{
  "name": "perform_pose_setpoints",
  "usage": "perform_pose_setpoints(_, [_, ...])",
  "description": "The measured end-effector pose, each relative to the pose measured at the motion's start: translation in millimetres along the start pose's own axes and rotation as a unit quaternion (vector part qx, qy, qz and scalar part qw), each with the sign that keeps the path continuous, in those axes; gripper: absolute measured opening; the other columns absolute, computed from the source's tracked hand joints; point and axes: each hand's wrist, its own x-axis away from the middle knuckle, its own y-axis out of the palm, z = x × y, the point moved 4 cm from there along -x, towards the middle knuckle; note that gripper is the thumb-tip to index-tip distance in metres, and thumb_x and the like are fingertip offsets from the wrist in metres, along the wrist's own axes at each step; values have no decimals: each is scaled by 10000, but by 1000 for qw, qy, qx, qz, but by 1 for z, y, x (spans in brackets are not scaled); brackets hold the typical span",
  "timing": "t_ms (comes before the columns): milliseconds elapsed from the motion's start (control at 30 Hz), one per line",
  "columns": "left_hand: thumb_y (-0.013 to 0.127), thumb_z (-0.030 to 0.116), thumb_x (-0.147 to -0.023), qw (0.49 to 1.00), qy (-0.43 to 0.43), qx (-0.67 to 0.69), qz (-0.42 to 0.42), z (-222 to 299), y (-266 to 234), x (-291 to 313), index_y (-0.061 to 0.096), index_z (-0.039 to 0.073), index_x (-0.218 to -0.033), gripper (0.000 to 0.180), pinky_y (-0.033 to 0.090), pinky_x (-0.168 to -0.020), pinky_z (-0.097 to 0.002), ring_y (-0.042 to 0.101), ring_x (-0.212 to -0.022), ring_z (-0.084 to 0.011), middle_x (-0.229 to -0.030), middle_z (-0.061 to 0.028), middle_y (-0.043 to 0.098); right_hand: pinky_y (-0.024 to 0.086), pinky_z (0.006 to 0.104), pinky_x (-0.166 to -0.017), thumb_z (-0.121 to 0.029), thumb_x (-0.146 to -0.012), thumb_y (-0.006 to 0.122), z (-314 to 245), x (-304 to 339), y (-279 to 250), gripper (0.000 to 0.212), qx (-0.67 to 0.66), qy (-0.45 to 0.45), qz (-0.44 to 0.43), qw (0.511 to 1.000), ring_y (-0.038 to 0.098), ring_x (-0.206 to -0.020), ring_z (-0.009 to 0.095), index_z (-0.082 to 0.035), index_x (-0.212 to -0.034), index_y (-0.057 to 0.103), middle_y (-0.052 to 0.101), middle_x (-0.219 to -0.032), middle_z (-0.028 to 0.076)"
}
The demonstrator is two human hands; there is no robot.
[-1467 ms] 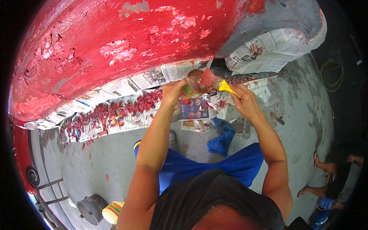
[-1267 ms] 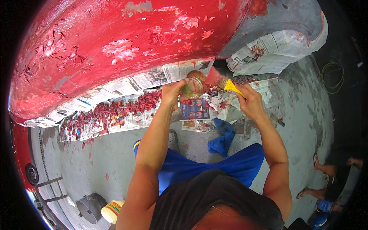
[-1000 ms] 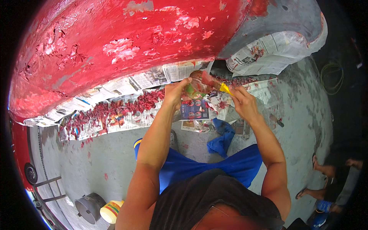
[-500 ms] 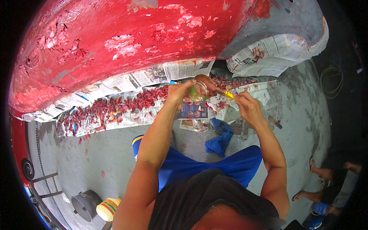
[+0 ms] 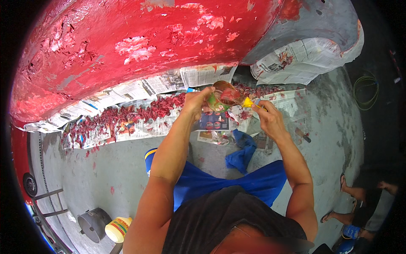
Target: The person paints the side of a car with red paint using a yellow-handled brush. They repeatedly dip the brush into a small paint can and apply paint to the car panel, which is partially covered with newspaper.
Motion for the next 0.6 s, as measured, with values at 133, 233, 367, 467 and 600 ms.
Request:
perform_pose_setpoints(133, [846,318,-841,1000,5,-11,-1,1,-3,1,691,-30,-981,406,620,-551,-369,688,-672,-248,-829,-109,663,588,419,-800,115,-770,673,7,6,-4,482,4,9,-14,1000,695,-1000,320,-135,-1172,762,676,-1144,106])
perform_pose_setpoints(233, [846,314,-844,1000,3,-20,-7,1,-4,2,691,-20,-972,390,617,-550,-364,689,-675,-237,-832,-104,664,593,421,-820,120,-728,675,9,9,-12,520,14,5,-27,1000,691,-1028,313,-153,-1161,765,680,-1148,96])
perform_pose_setpoints(367, [857,301,-837,1000,2,-17,10,4,-8,0,680,-21,-964,389,616,-545,-368,686,-673,-225,-828,-97,658,591,419,-801,112,-717,700,11,5,-25,515,48,-1,-42,998,688,-1013,306,-157,-1151,766,679,-1135,87])
perform_pose_setpoints(467, [868,300,-830,1000,3,-23,4,5,-8,1,664,-23,-947,399,619,-545,-375,676,-666,-224,-820,-96,648,585,418,-782,96,-725,704,11,-2,-31,505,61,9,5,998,685,-1005,303,-168,-1151,765,678,-1130,80])
perform_pose_setpoints(600, [876,309,-824,1000,5,-27,-11,2,-2,1,647,-24,-927,418,624,-555,-389,663,-657,-221,-814,-96,639,574,412,-766,84,-738,702,5,-7,-19,479,95,-13,10,995,675,-979,295,-159,-1146,766,674,-1104,71])
